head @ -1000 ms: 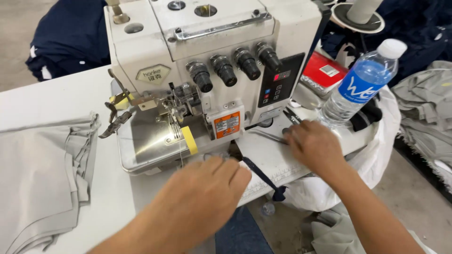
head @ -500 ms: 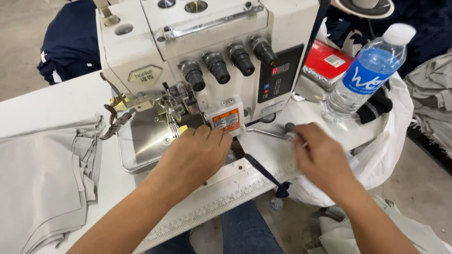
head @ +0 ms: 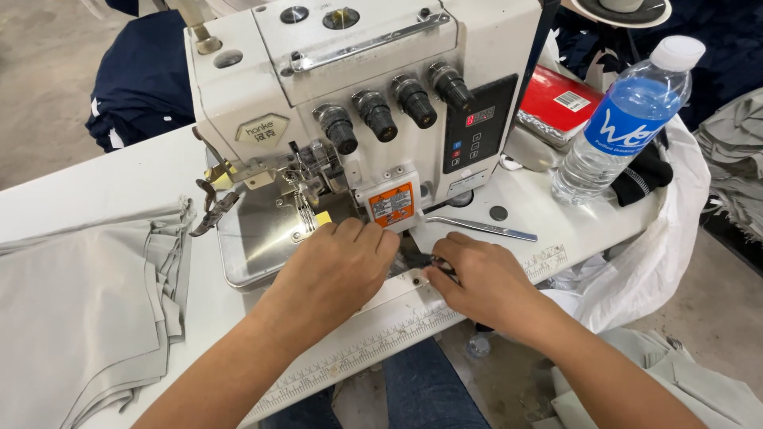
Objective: Threading an industrial overlock sewing machine using tweezers to route thread through guides and needles
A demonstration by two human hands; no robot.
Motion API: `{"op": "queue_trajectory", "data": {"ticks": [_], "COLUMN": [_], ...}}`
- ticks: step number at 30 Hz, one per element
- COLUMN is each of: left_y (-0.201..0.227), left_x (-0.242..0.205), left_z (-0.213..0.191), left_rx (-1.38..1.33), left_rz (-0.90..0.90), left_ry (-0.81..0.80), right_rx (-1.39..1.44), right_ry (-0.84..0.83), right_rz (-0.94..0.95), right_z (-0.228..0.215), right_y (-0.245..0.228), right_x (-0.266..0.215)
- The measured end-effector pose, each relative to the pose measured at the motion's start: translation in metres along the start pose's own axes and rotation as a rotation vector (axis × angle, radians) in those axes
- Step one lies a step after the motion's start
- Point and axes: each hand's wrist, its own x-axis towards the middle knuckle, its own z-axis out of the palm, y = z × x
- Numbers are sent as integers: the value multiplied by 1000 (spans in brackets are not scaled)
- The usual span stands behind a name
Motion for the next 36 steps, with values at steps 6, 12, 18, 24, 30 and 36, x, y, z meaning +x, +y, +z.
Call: {"op": "queue_trajectory", "data": {"ticks": [6,12,18,24,30,36], "left_y": [6,7,6,11,9,34], "left_x": [1,1,1,2,-12,-27], "left_z": [7,8,7,10,-17,-50], "left_rx": [-38,-44,-62,-95,-413,-1138], "left_rz": [16,-6,-3,-40,-196,-629], "left_ry": [-16,32,-14,58,151,357], "right_rx": [-158,-275,-231,-303,-433,-873], "right_ry": [4,2,51,30,-90,380], "right_rz": [-60,-114,-88,-144,370,-7], "right_z": [-18,-3,-24,-14,-40,16], "right_y": [-20,-12,-24,-25,35,148], "right_x": [0,7,0,-3,-7,8]}}
